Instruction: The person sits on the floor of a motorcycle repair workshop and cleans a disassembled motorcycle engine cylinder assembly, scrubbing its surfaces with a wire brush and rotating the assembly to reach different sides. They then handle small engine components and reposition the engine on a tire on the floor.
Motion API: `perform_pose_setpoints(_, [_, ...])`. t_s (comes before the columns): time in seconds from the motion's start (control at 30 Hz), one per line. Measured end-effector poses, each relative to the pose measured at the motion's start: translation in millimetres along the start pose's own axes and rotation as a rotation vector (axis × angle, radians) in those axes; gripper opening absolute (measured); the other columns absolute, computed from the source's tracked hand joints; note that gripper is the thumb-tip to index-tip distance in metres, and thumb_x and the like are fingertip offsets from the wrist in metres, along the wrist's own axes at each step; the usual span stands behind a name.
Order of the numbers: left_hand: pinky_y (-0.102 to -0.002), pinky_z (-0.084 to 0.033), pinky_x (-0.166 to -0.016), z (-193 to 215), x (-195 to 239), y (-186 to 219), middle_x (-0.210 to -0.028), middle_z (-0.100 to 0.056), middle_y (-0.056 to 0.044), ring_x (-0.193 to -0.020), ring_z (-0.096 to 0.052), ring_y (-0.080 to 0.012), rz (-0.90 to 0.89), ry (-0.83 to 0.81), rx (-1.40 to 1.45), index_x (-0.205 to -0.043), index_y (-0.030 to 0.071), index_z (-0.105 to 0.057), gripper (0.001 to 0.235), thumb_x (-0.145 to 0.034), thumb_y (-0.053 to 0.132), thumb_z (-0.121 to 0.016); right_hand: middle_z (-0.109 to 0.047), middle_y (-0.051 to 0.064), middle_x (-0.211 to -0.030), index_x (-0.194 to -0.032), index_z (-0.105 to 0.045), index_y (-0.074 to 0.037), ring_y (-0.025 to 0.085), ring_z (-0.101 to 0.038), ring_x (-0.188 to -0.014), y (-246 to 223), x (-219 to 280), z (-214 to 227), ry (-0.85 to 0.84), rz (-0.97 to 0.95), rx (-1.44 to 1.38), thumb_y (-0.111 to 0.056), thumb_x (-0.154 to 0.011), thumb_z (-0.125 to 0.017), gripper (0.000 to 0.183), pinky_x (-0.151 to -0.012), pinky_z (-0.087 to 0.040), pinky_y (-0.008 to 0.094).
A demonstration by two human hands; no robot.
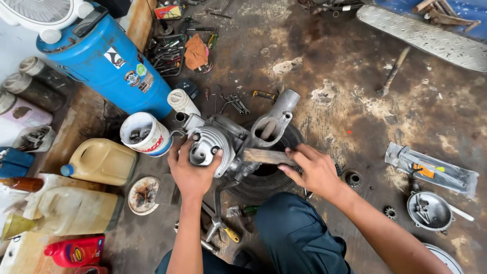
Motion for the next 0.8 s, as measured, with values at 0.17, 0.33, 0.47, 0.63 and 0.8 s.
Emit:
perform_pose_setpoints(0.17, [-0.048, -0.061, -0.084, 0, 10, 4, -0.121, -0.064, -0.009, -0.114, -0.067, -0.036, -0.013, -0.002, -0.062, -0.121, 0.011, -0.073, 0.07, -0.06, 0.037, -0.096, -0.067, 0.014, -0.086, -0.101, -0.066, -0.009, 0.037, -0.07, -0.073, 67, 21, 12, -0.002, -0.125, 0.118, -0.045, -0.096, -0.07, 0.037, -0.064, -0.056, 0.047])
perform_pose_setpoints(0.33, [-0.041, -0.061, -0.085, 2, 10, 9, -0.12, -0.065, -0.007, -0.116, -0.066, -0.0305, -0.131, 0.012, -0.25, -0.119, 0.01, -0.076, 0.067, -0.066, 0.05, -0.09, -0.072, 0.012, -0.097, -0.114, -0.061, -0.011, 0.04, -0.072, -0.085, 102, 4, 43, 0.04, -0.322, 0.181, -0.044, -0.097, -0.075, 0.04, -0.072, -0.054, 0.05])
perform_pose_setpoints(0.47, [-0.044, -0.061, -0.083, 1, 17, 13, -0.115, -0.065, -0.012, -0.105, -0.067, -0.0338, -0.265, -0.02, -0.387, -0.119, 0.005, -0.072, 0.072, -0.07, 0.057, -0.078, -0.071, 0.012, -0.091, -0.111, -0.063, -0.012, 0.036, -0.071, -0.084, 102, -21, 46, -0.041, -0.251, 0.096, -0.038, -0.097, -0.075, 0.032, -0.082, -0.049, 0.048])
perform_pose_setpoints(0.63, [-0.048, -0.058, -0.09, -6, 29, 37, -0.115, -0.065, -0.012, -0.103, -0.067, -0.0361, -0.301, -0.031, -0.499, -0.123, 0.005, -0.068, 0.078, -0.072, 0.065, -0.068, -0.069, 0.009, -0.092, -0.109, -0.058, -0.012, 0.036, -0.068, -0.091, 113, -19, 45, -0.039, -0.241, 0.031, -0.039, -0.099, -0.071, 0.032, -0.088, -0.04, 0.047])
perform_pose_setpoints(0.8, [-0.054, -0.053, -0.094, 0, 23, 82, -0.127, -0.064, -0.017, -0.115, -0.062, -0.0363, -0.39, -0.036, -0.599, -0.142, 0.006, -0.061, 0.081, -0.075, 0.05, -0.065, -0.062, 0.008, -0.07, -0.085, -0.061, -0.014, 0.034, -0.065, -0.068, 140, -1, 22, 0.083, -0.392, 0.175, -0.052, -0.103, -0.069, 0.043, -0.078, -0.043, 0.043])
Point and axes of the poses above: each hand's wrist, its own x-axis away from the middle knuckle, its own z-axis out of the back of the hand, y = z × x, the point moved 1 cm from there along -x, towards the middle knuckle
